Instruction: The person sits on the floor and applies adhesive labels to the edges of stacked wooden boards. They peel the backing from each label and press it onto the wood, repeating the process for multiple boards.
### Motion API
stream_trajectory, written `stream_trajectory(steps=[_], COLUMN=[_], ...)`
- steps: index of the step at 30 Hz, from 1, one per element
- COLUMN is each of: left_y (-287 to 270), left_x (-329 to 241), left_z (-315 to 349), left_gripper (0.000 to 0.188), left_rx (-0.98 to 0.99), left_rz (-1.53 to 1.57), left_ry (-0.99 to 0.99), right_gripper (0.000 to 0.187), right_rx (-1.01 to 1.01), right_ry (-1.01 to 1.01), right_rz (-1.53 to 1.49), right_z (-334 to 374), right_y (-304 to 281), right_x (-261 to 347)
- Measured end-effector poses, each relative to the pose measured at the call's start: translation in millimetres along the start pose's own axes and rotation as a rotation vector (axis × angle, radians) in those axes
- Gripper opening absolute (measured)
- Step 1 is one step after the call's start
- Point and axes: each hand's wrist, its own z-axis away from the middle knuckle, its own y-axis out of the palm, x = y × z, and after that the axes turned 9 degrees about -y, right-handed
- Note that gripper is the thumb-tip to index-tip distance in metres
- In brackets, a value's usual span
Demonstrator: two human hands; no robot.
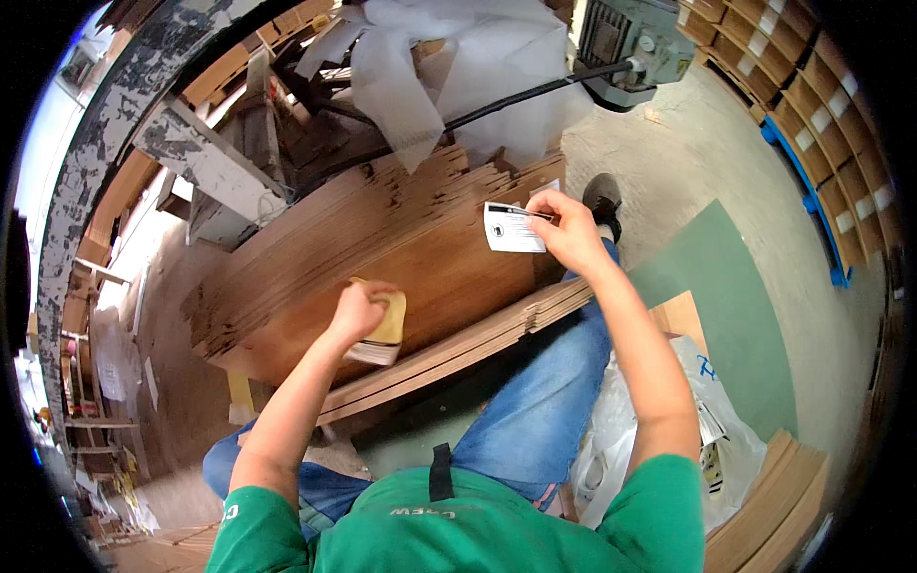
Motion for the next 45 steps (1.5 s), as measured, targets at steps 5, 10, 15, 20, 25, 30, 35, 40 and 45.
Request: stream_trajectory(steps=[5, 10, 15, 20, 25, 30, 35, 40, 45], left_y=[42, 77, 92, 89, 96, 97, 90, 53, -33], left_x=[-43, -89, -104, -111, -101, -103, -92, -68, -61], left_z=[-1, -15, -43, -54, -61, -60, -58, -32, 11], left_gripper=[0.031, 0.075, 0.086, 0.087, 0.087, 0.086, 0.079, 0.085, 0.091], left_rx=[0.108, 0.143, 0.173, 0.248, 0.236, 0.233, 0.243, 0.096, 0.138], left_rz=[-0.516, -0.764, -0.961, -1.154, -1.129, -1.128, -1.126, -0.928, -0.639], left_ry=[0.141, 0.356, 0.308, 0.207, 0.206, 0.200, 0.227, 0.250, 0.082], right_gripper=[0.012, 0.013, 0.015, 0.017, 0.020, 0.016, 0.022, 0.020, 0.020], right_rx=[0.546, 0.564, 0.574, 0.552, 0.470, 0.447, 1.036, 0.852, 0.076], right_ry=[0.044, 0.060, 0.077, 0.030, -0.048, 0.113, 0.047, 0.017, 0.175], right_rz=[0.380, 0.410, 0.455, 0.537, 0.855, 0.778, 0.686, 0.672, 0.485], right_z=[-24, -32, -36, -35, -30, -37, -45, -59, -53], right_y=[-12, 7, 16, 20, 16, -12, 45, 26, -19], right_x=[-56, -73, -76, -84, -79, -41, -50, -89, -76])
